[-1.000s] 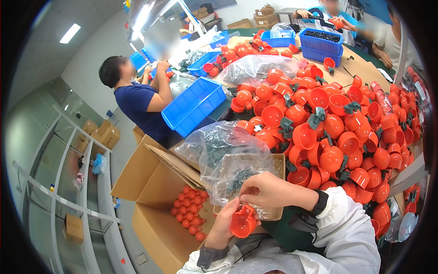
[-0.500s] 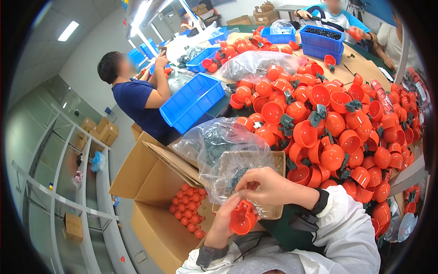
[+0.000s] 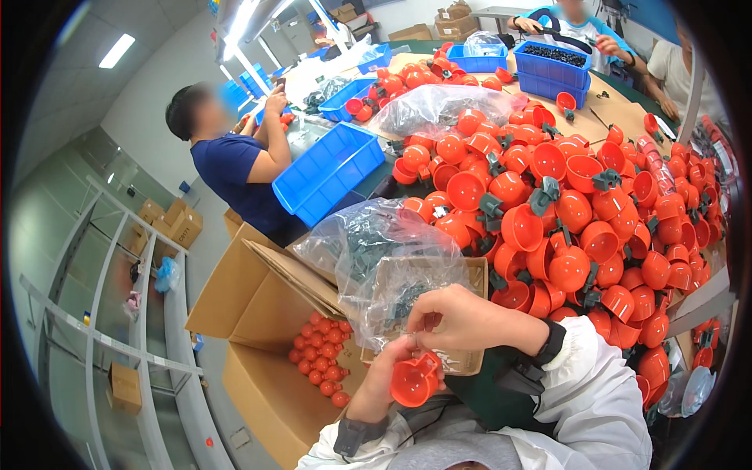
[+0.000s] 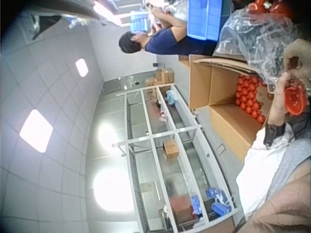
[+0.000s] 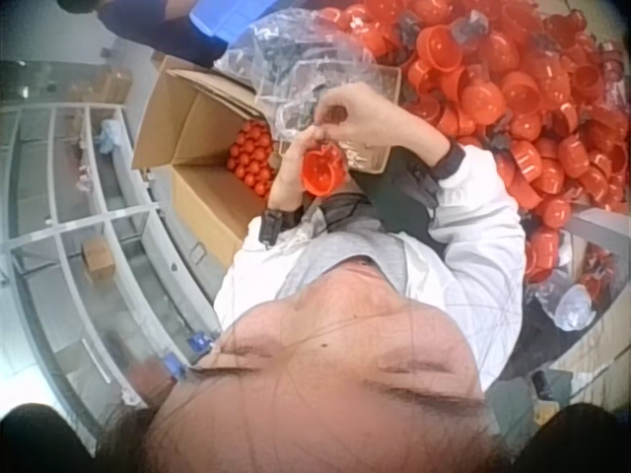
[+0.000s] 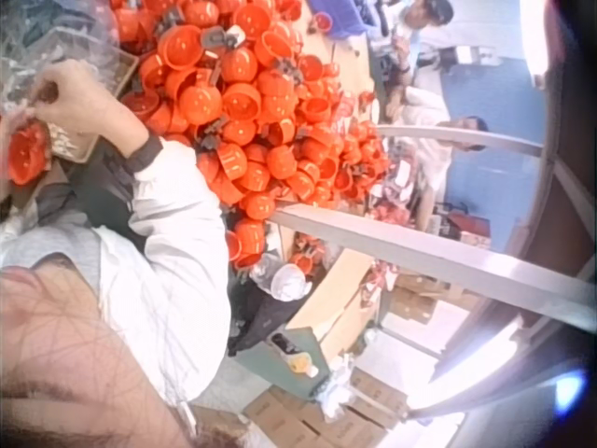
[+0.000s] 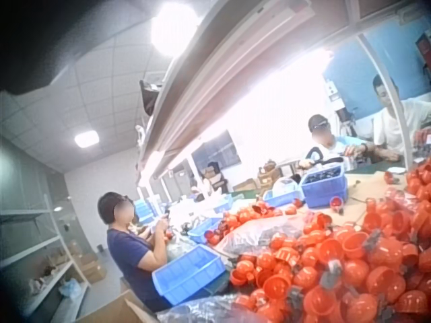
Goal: Assembling red plastic apple-shaped items by attaching green stems and small black components, then placing them into a shipping box.
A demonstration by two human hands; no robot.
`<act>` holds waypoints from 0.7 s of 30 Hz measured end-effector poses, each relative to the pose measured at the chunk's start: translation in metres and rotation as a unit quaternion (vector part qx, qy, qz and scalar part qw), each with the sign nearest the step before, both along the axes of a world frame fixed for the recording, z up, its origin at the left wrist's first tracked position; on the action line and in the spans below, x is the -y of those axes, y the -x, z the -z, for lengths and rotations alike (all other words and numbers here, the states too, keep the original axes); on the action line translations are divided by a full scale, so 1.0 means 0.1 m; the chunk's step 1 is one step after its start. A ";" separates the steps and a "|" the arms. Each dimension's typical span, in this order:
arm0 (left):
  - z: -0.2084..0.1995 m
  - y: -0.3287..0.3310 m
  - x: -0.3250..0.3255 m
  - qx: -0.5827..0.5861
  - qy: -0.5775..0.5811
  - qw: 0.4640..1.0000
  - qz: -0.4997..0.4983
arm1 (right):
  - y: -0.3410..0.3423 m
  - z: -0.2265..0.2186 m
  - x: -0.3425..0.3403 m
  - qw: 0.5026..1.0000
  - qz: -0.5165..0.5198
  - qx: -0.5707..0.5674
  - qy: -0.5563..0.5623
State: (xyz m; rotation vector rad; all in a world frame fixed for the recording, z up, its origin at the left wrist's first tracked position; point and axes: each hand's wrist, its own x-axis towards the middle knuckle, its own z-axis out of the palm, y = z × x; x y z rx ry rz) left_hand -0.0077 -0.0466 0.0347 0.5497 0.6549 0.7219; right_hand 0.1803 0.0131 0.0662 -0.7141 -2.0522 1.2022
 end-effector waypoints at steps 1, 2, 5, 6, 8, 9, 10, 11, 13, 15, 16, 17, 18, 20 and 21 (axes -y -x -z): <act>-0.04 -0.03 0.00 0.002 -0.001 1.000 0.000 | -0.02 0.00 0.00 1.000 0.000 0.002 -0.001; -0.08 -0.05 -0.01 -0.047 0.000 0.999 0.014 | -0.03 -0.01 -0.01 1.000 -0.016 0.001 -0.002; -0.08 -0.06 -0.02 -0.104 -0.009 0.994 0.032 | -0.01 0.01 0.00 1.000 -0.029 -0.007 0.009; -0.06 -0.05 -0.03 -0.112 -0.017 0.993 0.040 | 0.00 0.02 0.00 0.999 -0.026 -0.014 0.021; -0.04 -0.05 -0.03 -0.097 0.000 0.995 0.034 | 0.01 0.02 0.01 0.999 -0.022 -0.030 0.035; -0.03 -0.05 -0.04 -0.082 0.017 0.996 0.029 | 0.01 0.02 0.01 0.998 -0.018 -0.045 0.049; -0.01 -0.04 -0.04 -0.082 0.017 0.996 0.028 | 0.01 0.02 0.01 0.998 -0.019 -0.045 0.049; 0.01 -0.02 -0.05 -0.071 0.014 0.997 0.036 | 0.01 0.02 0.01 0.998 -0.024 -0.040 0.041; 0.03 -0.01 -0.05 -0.060 0.011 0.997 0.042 | 0.01 0.01 0.00 0.998 -0.031 -0.035 0.033; 0.04 -0.01 -0.05 -0.049 -0.004 0.998 0.039 | 0.02 0.01 -0.01 0.998 -0.036 -0.019 0.047; 0.03 -0.03 -0.05 -0.048 -0.004 0.998 0.040 | 0.00 0.02 -0.02 0.998 -0.035 -0.019 0.047; 0.01 -0.04 -0.05 -0.063 -0.018 0.997 0.031 | -0.02 0.04 -0.03 0.999 -0.033 0.004 0.027; -0.01 -0.06 -0.06 -0.079 -0.033 0.996 0.023 | -0.04 0.05 -0.03 0.999 -0.032 0.027 0.007; -0.06 -0.06 -0.06 -0.080 -0.034 0.996 0.023 | -0.04 0.03 -0.03 0.999 -0.027 0.024 0.006; -0.06 -0.05 -0.07 -0.080 -0.036 0.996 0.024 | -0.04 0.02 -0.03 1.000 -0.022 0.020 0.006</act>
